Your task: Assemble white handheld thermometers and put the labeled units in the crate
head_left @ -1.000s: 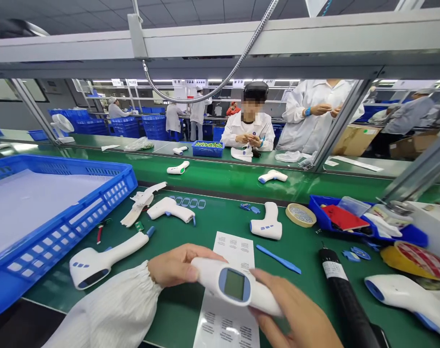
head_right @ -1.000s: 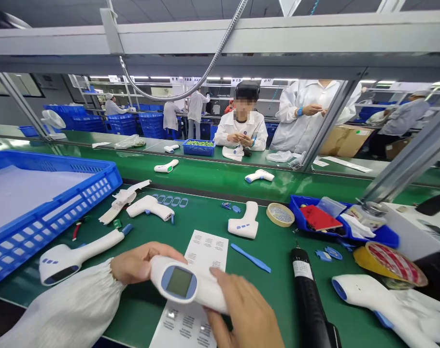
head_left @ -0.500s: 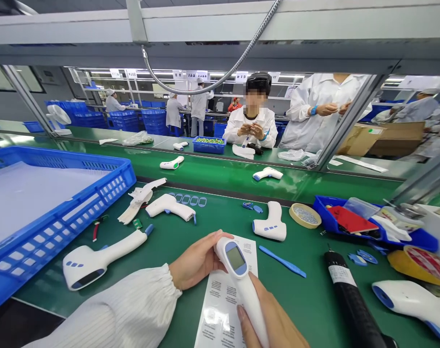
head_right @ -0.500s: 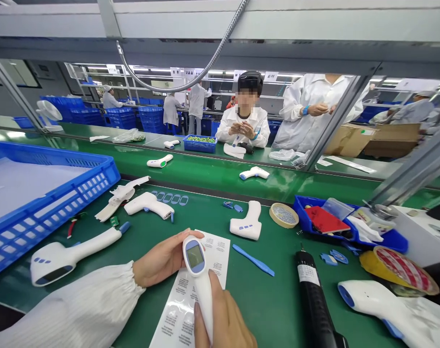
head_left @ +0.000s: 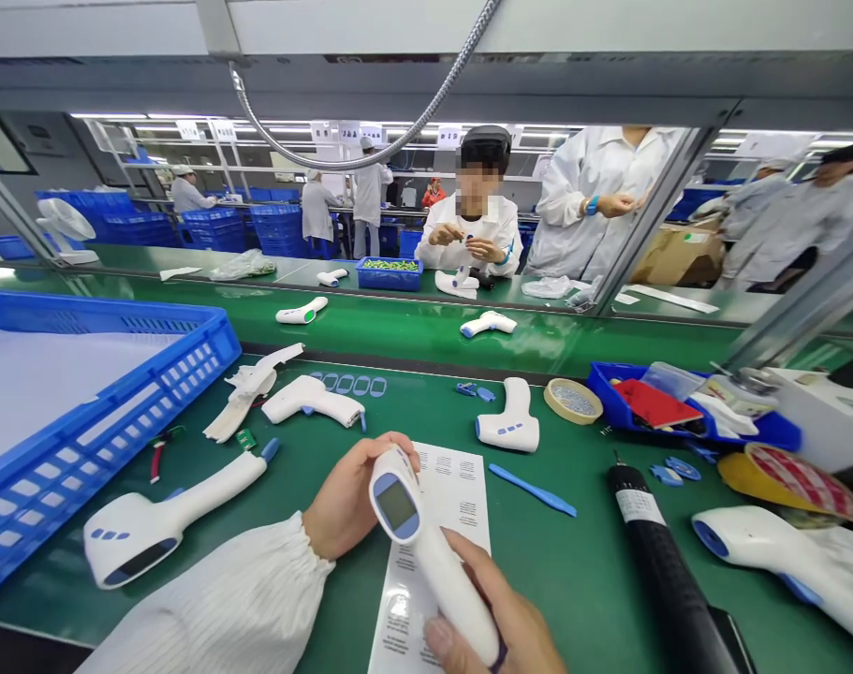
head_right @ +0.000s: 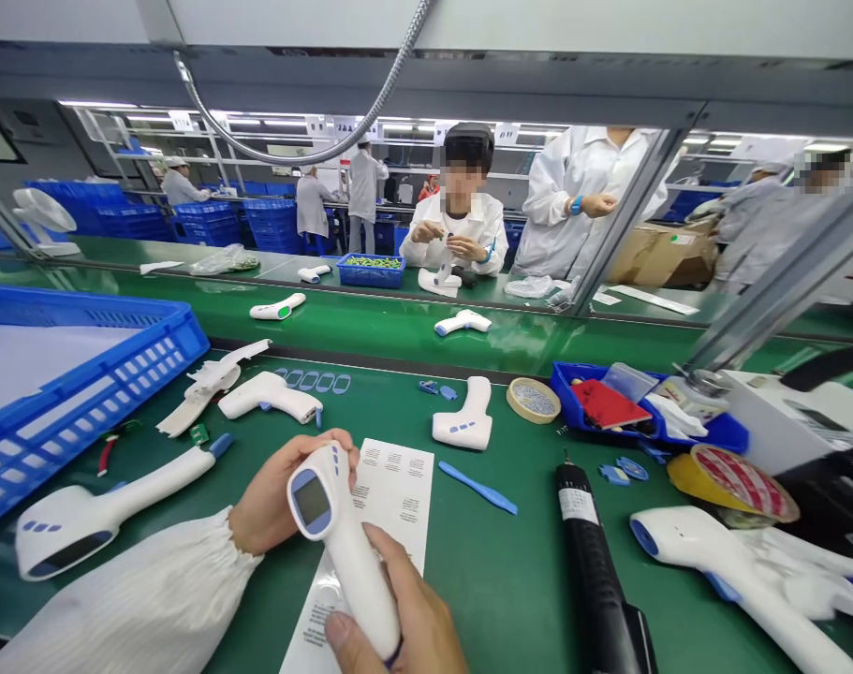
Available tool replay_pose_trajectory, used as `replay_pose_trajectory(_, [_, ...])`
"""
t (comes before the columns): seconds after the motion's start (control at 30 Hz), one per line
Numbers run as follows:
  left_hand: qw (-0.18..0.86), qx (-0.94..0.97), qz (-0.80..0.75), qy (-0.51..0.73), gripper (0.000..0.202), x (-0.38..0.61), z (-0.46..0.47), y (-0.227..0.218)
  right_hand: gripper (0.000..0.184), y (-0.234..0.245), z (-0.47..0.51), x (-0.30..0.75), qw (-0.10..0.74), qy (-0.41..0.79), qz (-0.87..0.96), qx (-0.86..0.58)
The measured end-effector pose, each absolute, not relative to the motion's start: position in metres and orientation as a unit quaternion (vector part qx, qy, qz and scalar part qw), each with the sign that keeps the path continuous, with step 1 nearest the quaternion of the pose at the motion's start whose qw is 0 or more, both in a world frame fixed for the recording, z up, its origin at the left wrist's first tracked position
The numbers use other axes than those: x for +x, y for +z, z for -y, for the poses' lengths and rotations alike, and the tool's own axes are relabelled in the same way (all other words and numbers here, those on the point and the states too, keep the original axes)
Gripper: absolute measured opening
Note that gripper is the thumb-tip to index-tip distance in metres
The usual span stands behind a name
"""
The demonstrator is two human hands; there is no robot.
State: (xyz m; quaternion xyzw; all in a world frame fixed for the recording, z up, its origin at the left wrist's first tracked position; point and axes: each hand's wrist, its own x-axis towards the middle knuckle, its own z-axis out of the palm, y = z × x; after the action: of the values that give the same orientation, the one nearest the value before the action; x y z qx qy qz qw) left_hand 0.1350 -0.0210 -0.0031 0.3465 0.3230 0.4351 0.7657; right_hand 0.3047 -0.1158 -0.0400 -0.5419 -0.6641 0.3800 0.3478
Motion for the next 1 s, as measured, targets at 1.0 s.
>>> replay_pose_trajectory(1.0, [0.076,0.957,-0.267,0.086,0.033,0.167,0.054,-0.003,0.027,0.012,0.04,0.397,0.12,0.138,0.782,-0.596])
